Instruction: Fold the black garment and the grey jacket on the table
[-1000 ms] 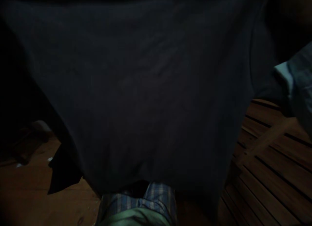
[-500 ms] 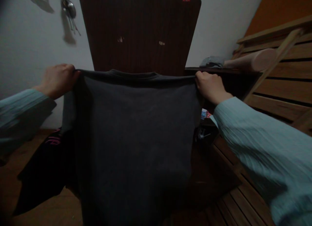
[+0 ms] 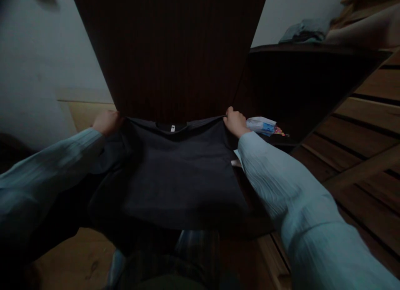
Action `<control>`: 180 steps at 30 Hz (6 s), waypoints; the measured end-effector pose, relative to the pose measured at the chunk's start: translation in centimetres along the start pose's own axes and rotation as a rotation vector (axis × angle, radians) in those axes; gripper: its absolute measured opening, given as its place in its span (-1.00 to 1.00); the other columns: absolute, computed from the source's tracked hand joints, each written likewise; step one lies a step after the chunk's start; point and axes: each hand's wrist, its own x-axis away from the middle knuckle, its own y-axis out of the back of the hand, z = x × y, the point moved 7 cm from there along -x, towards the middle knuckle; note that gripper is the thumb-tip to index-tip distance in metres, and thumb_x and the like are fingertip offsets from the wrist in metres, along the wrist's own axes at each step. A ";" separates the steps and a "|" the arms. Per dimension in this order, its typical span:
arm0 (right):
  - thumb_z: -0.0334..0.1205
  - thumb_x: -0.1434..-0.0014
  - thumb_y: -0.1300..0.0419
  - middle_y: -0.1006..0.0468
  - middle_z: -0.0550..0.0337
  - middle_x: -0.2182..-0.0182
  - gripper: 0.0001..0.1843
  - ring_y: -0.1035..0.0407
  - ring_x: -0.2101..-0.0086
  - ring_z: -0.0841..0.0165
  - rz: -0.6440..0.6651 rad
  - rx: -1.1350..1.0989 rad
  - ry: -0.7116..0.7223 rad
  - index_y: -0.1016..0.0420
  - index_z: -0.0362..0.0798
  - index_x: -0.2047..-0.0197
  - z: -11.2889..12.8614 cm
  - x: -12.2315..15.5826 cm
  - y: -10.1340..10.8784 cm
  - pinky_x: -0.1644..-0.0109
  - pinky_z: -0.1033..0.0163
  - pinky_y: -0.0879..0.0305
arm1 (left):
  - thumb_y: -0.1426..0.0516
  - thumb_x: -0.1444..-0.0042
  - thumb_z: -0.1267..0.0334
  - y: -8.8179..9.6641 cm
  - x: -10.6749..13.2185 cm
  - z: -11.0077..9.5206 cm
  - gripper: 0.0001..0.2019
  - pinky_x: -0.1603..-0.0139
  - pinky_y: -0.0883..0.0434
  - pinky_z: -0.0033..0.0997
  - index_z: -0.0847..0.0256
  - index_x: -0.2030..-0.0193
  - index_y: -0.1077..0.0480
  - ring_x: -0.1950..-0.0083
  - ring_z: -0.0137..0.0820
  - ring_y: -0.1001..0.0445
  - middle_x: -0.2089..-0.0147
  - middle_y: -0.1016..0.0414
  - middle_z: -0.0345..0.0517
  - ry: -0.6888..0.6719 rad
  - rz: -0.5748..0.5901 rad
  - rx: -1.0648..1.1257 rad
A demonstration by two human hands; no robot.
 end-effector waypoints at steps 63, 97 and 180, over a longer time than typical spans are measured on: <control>-0.05 -0.06 0.07 -0.45 0.06 0.28 -0.70 -0.34 0.18 0.18 -0.236 -0.591 -0.234 -0.44 0.05 0.32 -6.0 22.3 -1.5 0.05 0.07 -0.23 | 0.10 0.03 0.15 -7.1 18.2 2.8 -0.60 -0.10 -0.26 -0.16 0.22 0.14 -0.41 -0.01 -0.15 -0.34 0.03 -0.37 0.06 0.068 0.004 0.393; 0.04 -0.23 0.17 -0.01 0.02 -0.24 -0.44 0.14 -0.22 0.18 0.442 -0.309 0.413 -0.09 -0.03 -0.22 19.0 15.6 -14.6 -0.21 0.00 0.17 | 0.06 -0.10 0.33 -14.7 8.2 -13.0 -0.79 -0.01 -0.26 -0.35 0.29 0.18 -0.33 0.03 -0.28 -0.35 0.11 -0.40 0.08 -0.023 0.163 0.445; -0.30 0.09 -0.06 -0.26 0.35 0.61 -0.88 -0.30 0.46 0.44 0.352 -1.170 -0.051 -0.15 -0.04 0.57 21.7 7.0 -16.0 0.31 0.28 -0.36 | 0.04 -0.08 0.34 -16.9 8.0 0.5 -0.66 -0.22 -0.14 -0.34 0.18 0.01 -0.36 -0.20 -0.33 -0.22 -0.14 -0.32 -0.10 0.173 0.067 0.640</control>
